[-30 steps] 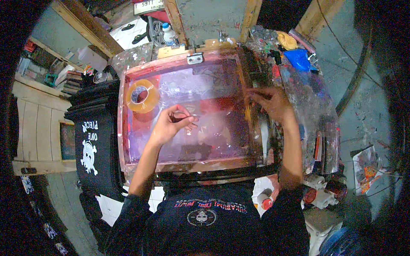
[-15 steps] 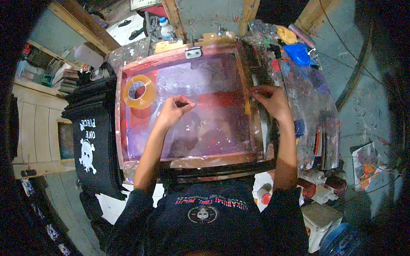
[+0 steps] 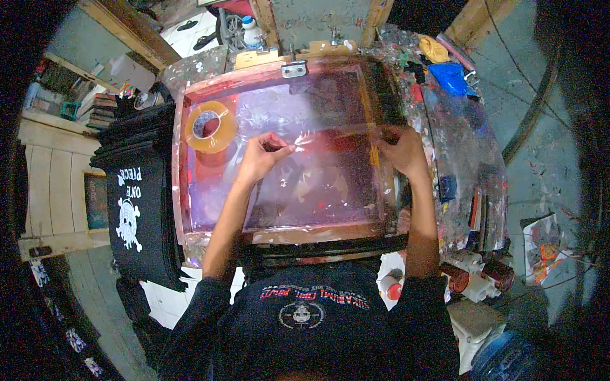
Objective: The person prepares a screen printing frame by applying clear adhesive tape to the edges and gaps of the screen mesh while standing at a workstation, smoothing the tape down with their hands.
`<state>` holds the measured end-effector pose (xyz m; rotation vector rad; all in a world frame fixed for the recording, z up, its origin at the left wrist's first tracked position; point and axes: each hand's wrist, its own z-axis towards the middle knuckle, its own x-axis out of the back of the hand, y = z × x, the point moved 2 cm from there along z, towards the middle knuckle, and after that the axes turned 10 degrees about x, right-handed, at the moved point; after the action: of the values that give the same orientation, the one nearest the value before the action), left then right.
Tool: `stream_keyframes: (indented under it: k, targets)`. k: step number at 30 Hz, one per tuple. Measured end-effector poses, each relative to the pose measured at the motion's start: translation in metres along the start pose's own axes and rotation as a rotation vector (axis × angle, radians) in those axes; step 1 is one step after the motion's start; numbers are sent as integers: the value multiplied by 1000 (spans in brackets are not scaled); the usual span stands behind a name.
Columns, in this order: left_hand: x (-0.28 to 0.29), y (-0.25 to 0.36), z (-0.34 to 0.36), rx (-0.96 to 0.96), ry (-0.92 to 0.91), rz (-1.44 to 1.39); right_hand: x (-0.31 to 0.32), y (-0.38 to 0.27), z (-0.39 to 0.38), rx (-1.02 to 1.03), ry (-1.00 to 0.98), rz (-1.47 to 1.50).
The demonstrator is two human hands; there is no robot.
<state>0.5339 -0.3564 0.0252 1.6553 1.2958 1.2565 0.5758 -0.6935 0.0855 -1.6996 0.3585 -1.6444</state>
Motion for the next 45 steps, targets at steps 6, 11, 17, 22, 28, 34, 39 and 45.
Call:
stream_keyframes:
  k: [6, 11, 17, 22, 28, 34, 39, 45]
  targets:
    - [-17, -1, 4, -32, 73, 36, 16, 3, 1, -40, 71, 87]
    - [-27, 7, 5, -19, 149, 170, 19, 4, 3, -5, 59, 60]
    - [-28, 13, 0, -17, 209, 246, 16, -10, -2, -38, 95, -38]
    - [-29, 14, 1, -12, 206, 268, 12, -10, -3, -77, 104, -96]
    - [-29, 8, 6, -26, 226, 258, -6, 7, -4, -15, 149, -184]
    - [-29, 19, 1, 33, 211, 259, -22, 9, -10, 45, 229, -208]
    - [-29, 16, 2, 4, 239, 269, -30, 7, -10, 2, 217, -166]
    - [-29, 12, 2, 4, 257, 255, -35, -3, -7, 25, 189, -310]
